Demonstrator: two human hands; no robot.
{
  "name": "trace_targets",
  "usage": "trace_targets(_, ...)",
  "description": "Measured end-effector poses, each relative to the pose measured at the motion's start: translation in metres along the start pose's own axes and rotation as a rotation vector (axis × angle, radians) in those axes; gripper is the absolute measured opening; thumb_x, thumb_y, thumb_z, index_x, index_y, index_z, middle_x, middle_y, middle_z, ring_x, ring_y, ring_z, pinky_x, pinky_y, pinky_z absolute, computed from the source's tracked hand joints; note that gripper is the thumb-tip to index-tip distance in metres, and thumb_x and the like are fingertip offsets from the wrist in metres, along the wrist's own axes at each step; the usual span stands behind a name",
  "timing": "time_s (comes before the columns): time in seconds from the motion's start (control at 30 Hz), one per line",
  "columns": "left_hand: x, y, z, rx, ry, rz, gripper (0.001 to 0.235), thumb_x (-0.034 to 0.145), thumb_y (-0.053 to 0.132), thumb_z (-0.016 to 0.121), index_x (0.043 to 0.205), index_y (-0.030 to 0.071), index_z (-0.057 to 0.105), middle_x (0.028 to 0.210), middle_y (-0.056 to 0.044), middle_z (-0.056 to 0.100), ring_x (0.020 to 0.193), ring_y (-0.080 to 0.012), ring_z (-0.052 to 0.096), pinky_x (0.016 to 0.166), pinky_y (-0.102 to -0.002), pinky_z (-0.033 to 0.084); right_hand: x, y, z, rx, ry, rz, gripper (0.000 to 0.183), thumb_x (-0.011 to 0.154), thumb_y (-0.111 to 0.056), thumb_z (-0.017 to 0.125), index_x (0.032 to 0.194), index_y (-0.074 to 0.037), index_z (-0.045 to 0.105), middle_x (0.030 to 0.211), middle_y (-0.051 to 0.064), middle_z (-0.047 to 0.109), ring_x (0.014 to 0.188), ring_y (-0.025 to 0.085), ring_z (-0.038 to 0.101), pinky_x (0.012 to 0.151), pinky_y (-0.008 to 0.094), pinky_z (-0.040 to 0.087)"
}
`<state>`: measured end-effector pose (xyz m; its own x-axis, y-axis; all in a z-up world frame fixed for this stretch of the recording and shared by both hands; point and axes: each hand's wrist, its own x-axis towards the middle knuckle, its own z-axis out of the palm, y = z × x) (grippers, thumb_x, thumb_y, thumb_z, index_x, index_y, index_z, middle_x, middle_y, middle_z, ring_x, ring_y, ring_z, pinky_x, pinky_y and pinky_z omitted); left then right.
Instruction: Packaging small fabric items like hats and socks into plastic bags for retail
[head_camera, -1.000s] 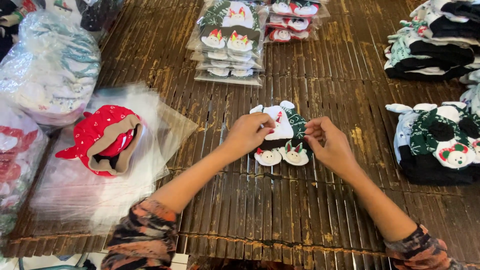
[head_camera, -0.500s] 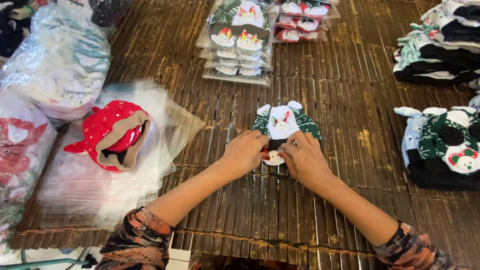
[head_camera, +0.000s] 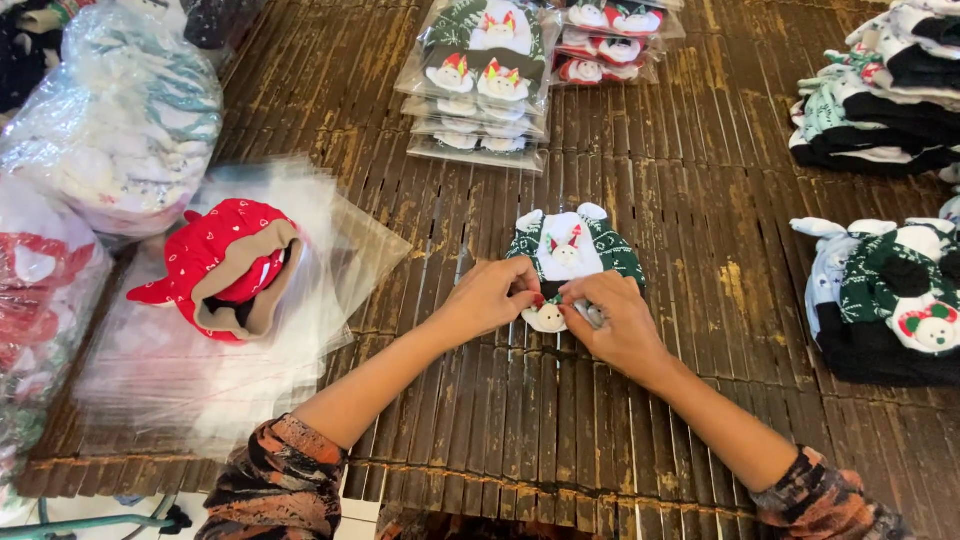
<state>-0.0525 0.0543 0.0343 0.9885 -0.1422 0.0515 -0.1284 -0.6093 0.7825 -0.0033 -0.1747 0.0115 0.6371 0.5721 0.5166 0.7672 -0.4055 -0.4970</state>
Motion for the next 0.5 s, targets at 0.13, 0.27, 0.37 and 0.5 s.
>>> trace_targets(0.13, 0.002, -0.003, 0.006, 0.05, 0.035, -0.096, 0.005, 0.087, 0.025, 0.069, 0.091, 0.023, 0.066, 0.073, 0.002, 0.073, 0.081, -0.0285, 0.072, 0.075, -0.041, 0.053, -0.002, 0.005, 0.002, 0.109, 0.0, 0.162, 0.011, 0.081, -0.017, 0.081, 0.087, -0.021, 0.072, 0.084, -0.004, 0.076, 0.088, 0.021, 0.07, 0.083, 0.029, 0.045)
trace_targets(0.27, 0.008, -0.005, 0.013, 0.133, 0.093, -0.013, 0.007, 0.086, 0.023, 0.069, 0.09, 0.02, 0.065, 0.076, -0.004, 0.072, 0.08, -0.0338, 0.072, 0.071, -0.046, 0.055, 0.001, 0.013, 0.011, 0.1, -0.006, 0.245, 0.009, 0.082, -0.021, 0.081, 0.087, -0.02, 0.073, 0.079, 0.003, 0.074, 0.085, 0.028, 0.07, 0.081, 0.035, 0.048)
trace_targets(0.37, 0.012, 0.0, 0.012, 0.199, 0.141, 0.034, 0.005, 0.09, 0.022, 0.065, 0.093, 0.019, 0.062, 0.078, -0.007, 0.07, 0.083, -0.0354, 0.071, 0.072, -0.047, 0.054, 0.01, 0.004, 0.014, 0.096, -0.005, 0.311, 0.01, 0.084, -0.022, 0.081, 0.085, -0.019, 0.071, 0.075, 0.003, 0.072, 0.082, 0.027, 0.069, 0.081, 0.035, 0.048)
trace_targets(0.5, 0.017, -0.002, 0.007, 0.213, 0.118, 0.003, 0.026, 0.09, 0.023, 0.066, 0.113, 0.023, 0.054, 0.081, -0.003, 0.073, 0.085, -0.0345, 0.072, 0.078, -0.049, 0.055, 0.017, 0.0, 0.013, 0.12, -0.035, 0.332, 0.011, 0.084, -0.013, 0.077, 0.094, -0.013, 0.071, 0.082, 0.008, 0.074, 0.085, 0.029, 0.07, 0.082, 0.041, 0.053)
